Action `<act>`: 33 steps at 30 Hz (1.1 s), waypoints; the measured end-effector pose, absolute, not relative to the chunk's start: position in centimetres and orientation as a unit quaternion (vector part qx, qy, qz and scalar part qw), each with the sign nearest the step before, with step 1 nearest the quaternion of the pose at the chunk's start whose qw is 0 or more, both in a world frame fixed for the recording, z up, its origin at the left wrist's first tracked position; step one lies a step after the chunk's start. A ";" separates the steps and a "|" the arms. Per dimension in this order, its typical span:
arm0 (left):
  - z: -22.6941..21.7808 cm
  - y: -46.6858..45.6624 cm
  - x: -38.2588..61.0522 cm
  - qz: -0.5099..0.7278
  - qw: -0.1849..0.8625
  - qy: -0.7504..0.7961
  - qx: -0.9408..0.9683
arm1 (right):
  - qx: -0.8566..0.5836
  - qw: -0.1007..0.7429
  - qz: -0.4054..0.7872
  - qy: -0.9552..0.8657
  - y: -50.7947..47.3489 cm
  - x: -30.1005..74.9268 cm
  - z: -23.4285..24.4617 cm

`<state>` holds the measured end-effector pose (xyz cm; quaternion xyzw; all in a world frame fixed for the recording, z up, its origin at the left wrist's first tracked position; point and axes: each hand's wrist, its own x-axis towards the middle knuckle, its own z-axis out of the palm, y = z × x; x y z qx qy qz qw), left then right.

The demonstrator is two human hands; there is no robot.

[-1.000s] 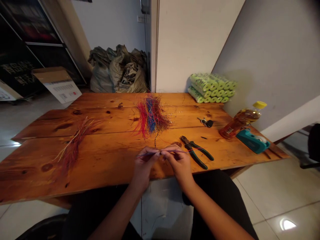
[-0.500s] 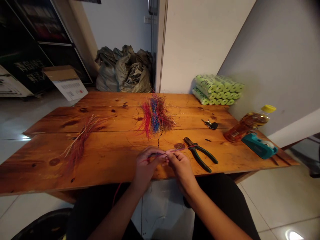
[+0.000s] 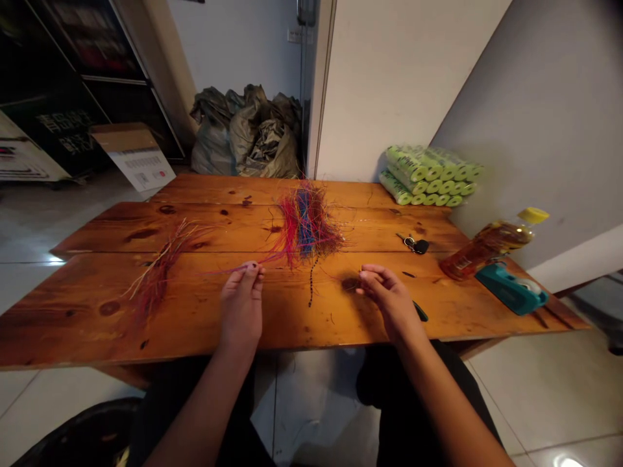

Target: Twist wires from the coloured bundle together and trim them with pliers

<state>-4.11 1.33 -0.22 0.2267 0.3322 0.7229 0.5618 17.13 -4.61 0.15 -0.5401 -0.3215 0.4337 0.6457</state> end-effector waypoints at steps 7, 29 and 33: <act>-0.4 1.9 -4.6 0.709 0.622 0.287 0.166 | -0.636 0.433 0.231 -0.596 -4.1 16.9 -2.3; -0.6 2.2 -4.3 0.689 0.662 0.277 0.103 | -0.674 0.111 -0.070 -0.727 -2.7 11.6 -3.0; -0.8 2.3 -4.2 0.687 0.665 0.275 0.098 | -0.675 0.179 -0.022 -0.715 -3.1 12.0 -3.3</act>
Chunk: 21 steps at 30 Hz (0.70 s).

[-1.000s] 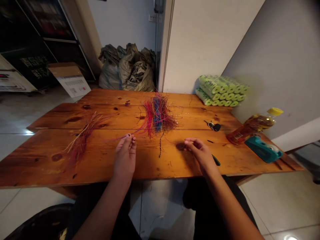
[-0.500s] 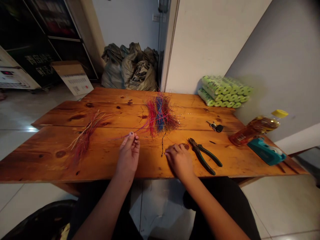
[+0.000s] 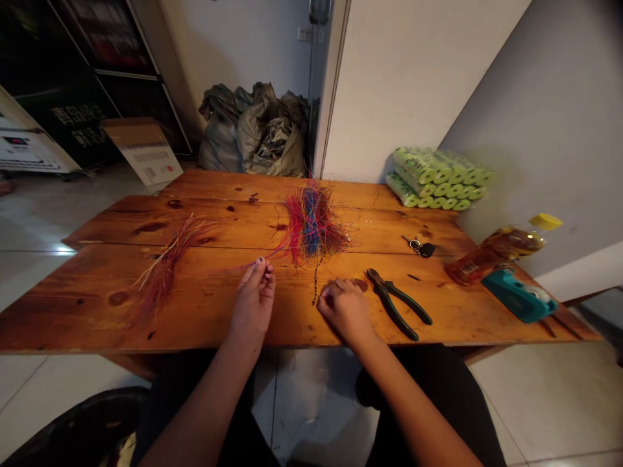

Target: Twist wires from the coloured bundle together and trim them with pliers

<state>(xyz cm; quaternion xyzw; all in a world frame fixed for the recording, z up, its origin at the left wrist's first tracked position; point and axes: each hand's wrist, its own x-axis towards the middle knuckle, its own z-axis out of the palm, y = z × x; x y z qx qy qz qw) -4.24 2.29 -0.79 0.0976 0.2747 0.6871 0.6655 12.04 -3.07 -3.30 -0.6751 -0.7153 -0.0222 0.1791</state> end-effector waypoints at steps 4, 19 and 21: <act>-0.9 2.3 -4.3 0.685 0.670 0.269 0.097 | -0.668 0.287 -0.001 -0.686 -3.1 13.9 -2.9; -0.8 2.4 -4.7 0.684 0.677 0.257 0.088 | -0.710 0.497 0.104 -0.487 -3.3 21.0 -1.4; -0.8 2.4 -4.6 0.685 0.676 0.258 0.084 | -0.720 0.404 0.084 -0.558 -3.5 21.0 -1.7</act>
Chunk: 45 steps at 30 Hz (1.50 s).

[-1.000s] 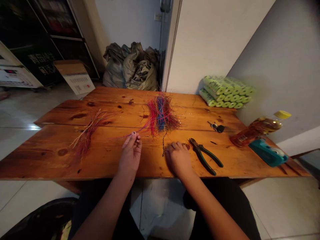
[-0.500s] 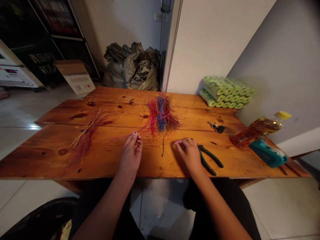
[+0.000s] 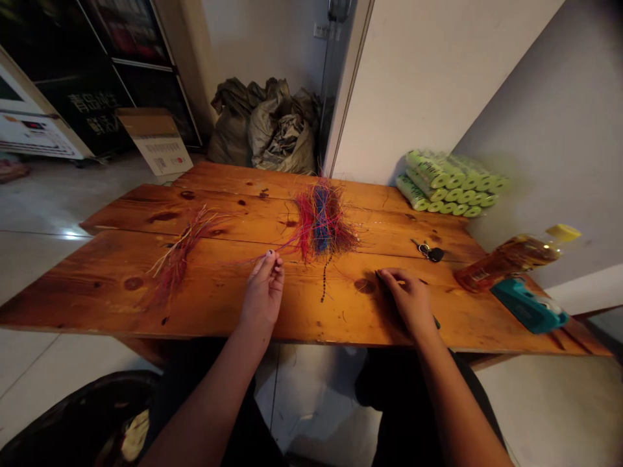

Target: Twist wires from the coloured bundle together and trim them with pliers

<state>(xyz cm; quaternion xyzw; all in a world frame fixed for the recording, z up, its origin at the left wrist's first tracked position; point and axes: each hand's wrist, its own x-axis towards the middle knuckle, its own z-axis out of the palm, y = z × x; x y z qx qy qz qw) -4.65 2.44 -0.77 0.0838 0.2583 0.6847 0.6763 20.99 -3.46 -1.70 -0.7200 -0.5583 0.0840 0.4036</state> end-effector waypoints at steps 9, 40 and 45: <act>-0.9 2.5 -4.4 0.677 0.684 0.261 0.072 | -0.689 -0.010 -0.107 -0.717 -2.0 16.8 -1.4; -2.2 2.3 -3.0 0.678 0.651 0.306 0.150 | -0.491 0.625 0.447 -0.410 0.5 19.5 3.2; -2.4 2.4 -2.9 0.674 0.655 0.309 0.149 | -0.473 0.672 0.427 -0.379 1.9 20.4 3.1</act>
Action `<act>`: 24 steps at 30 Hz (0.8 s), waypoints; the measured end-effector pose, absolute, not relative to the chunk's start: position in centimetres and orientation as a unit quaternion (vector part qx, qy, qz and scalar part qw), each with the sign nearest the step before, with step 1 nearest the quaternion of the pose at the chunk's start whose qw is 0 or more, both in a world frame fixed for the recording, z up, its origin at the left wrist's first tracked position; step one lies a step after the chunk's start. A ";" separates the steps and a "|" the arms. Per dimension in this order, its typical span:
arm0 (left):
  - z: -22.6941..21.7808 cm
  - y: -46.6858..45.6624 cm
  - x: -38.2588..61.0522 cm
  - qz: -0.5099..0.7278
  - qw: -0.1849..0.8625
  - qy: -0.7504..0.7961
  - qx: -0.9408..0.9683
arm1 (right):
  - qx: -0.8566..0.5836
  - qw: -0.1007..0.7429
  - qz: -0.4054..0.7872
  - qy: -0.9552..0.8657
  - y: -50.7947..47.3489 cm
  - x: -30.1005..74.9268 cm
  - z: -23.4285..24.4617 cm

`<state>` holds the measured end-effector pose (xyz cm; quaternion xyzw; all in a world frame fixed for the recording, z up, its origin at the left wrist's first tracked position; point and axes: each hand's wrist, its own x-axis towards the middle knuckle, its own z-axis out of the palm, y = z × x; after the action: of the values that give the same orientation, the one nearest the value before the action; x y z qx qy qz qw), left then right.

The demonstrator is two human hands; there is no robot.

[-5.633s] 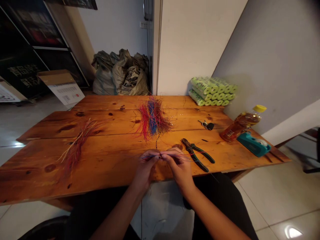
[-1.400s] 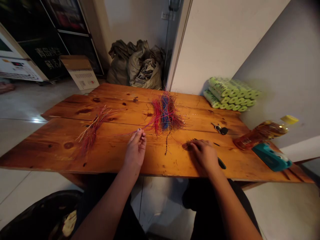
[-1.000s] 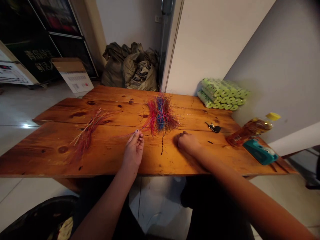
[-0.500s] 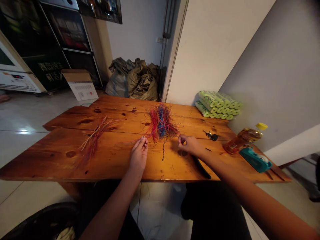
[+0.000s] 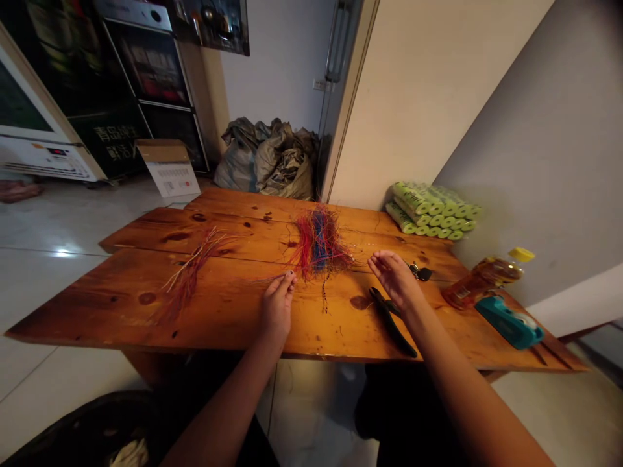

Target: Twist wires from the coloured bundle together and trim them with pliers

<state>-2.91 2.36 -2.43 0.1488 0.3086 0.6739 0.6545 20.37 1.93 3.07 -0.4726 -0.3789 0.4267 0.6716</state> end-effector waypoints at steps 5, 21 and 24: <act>-2.3 2.3 -2.6 0.680 0.639 0.326 0.153 | -0.470 0.673 0.443 -0.361 0.5 19.1 4.0; -2.7 0.4 -0.7 0.642 0.594 0.396 0.281 | -0.429 0.565 0.624 -0.327 -3.1 8.8 -0.4; -2.6 0.3 -0.6 0.635 0.608 0.386 0.279 | -0.443 0.564 0.618 -0.323 -3.0 9.1 -0.3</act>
<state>-0.59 0.26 -2.57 0.2785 0.3863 0.6350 0.6082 9.05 -2.98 -0.31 -0.4426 -0.3232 0.6178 0.5639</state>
